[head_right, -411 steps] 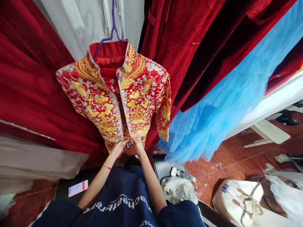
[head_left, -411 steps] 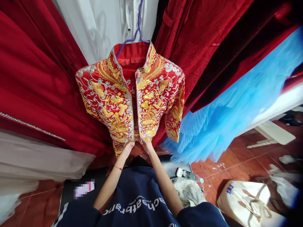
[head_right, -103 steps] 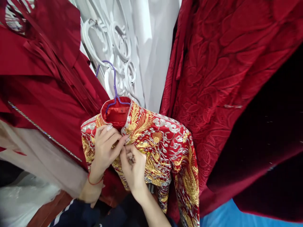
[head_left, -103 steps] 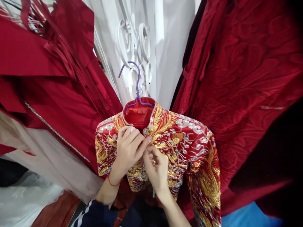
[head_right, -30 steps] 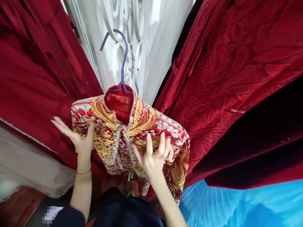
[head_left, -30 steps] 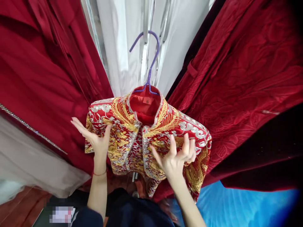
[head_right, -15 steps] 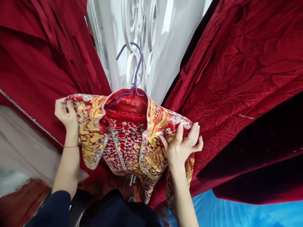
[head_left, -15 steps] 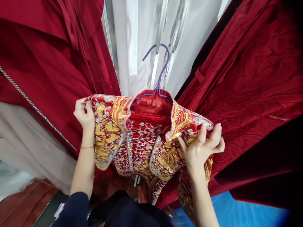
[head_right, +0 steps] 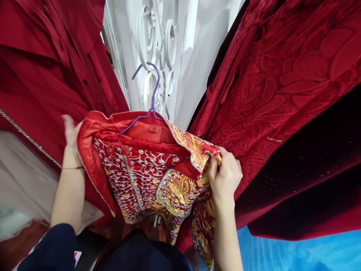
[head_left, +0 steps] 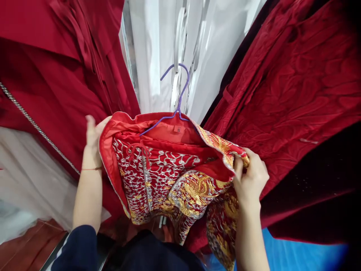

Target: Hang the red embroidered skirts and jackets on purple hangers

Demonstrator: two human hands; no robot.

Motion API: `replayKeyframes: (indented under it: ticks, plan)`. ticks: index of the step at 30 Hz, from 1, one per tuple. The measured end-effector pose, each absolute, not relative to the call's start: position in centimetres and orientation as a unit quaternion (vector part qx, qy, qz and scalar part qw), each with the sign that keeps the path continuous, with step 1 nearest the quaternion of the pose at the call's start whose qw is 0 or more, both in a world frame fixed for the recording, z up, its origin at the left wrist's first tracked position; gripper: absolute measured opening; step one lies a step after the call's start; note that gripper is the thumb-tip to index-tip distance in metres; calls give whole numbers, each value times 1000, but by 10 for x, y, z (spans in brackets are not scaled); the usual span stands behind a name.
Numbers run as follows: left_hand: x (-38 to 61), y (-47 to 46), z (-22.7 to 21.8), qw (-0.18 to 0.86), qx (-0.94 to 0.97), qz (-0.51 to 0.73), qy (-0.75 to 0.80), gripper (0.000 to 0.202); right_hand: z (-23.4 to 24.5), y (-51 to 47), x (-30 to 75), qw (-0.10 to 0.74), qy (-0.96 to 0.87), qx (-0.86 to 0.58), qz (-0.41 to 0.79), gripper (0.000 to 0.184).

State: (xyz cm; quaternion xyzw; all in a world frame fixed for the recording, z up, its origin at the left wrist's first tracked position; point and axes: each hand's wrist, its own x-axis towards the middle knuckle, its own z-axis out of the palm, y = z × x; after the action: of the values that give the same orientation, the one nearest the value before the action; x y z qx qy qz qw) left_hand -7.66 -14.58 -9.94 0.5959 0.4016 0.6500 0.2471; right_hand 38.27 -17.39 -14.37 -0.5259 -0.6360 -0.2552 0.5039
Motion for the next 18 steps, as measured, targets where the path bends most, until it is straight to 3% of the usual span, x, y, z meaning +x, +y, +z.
replayKeyframes:
  ticks: [2,4,7,11,15,18]
  plan:
    - [-86,-151,-95,269,646,581,415,102,-134,-179,383,536,-630,-530,-186,30]
    - [-90,-149,-95,226,665,555,446,82,-126,-186,383,561,-626,-530,-109,31]
    - [-84,-123,-104,153,584,648,464,48,-119,-193,384,576,-626,-526,3,33]
    - [-70,-83,-109,210,523,668,487,43,-120,-199,390,570,-625,-518,126,37]
    - [-61,-91,-97,278,616,585,449,53,-127,-211,394,560,-613,-541,132,38]
    - [-59,-115,-93,243,685,494,477,46,-137,-223,392,568,-591,-571,58,35]
